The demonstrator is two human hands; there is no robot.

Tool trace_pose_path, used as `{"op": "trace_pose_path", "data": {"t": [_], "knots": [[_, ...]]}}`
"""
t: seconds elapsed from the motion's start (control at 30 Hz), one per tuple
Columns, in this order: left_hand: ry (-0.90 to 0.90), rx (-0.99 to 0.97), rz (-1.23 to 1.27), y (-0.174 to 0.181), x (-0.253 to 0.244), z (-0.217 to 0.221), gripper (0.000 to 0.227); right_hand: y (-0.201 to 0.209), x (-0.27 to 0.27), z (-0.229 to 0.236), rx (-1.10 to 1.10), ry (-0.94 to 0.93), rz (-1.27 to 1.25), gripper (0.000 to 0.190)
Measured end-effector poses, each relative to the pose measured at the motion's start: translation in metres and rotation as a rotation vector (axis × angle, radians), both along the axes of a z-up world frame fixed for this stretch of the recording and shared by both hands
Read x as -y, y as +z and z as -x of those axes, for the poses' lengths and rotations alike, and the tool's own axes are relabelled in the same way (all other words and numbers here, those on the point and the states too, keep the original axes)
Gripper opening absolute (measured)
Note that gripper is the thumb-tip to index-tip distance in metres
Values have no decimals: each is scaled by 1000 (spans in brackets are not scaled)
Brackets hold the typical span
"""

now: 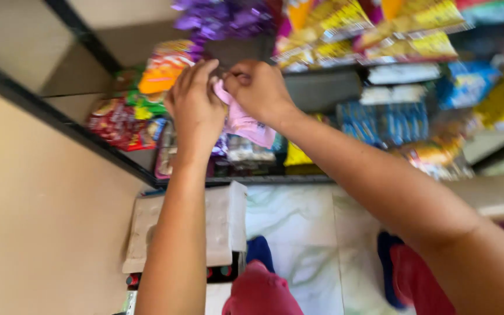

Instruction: Wiping and stocking bags of snacks onto store shelves from a cardboard box.

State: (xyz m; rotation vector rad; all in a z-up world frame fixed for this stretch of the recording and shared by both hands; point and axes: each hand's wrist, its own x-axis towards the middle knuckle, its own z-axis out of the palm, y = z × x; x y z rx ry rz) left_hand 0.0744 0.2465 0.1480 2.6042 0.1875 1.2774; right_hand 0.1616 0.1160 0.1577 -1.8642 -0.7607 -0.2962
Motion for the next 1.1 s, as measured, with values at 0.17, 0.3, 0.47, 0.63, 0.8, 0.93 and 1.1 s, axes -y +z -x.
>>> {"op": "trace_pose_path", "data": {"t": [0.17,0.3,0.47,0.63,0.8,0.93,1.1], "knots": [[-236,-106,133,-14,99,17,31,-13,119,26,-53,4,20,23],[-464,-225,236,-37,191,17,26,-40,227,33,-114,-37,106,25],[-737,-376,371,-77,313,-1,25,-91,370,38,-135,-187,256,25],[-879,-569,392,-122,420,-31,23,-123,484,49,-334,-245,254,28],[-923,-904,361,-168,510,-56,29,-186,579,49,-419,-403,458,29],[-859,-1217,210,-204,569,-69,45,-264,613,34,-726,-596,736,34],[-657,-1362,378,-263,603,-52,39,-374,622,10,-930,-684,841,68]]}}
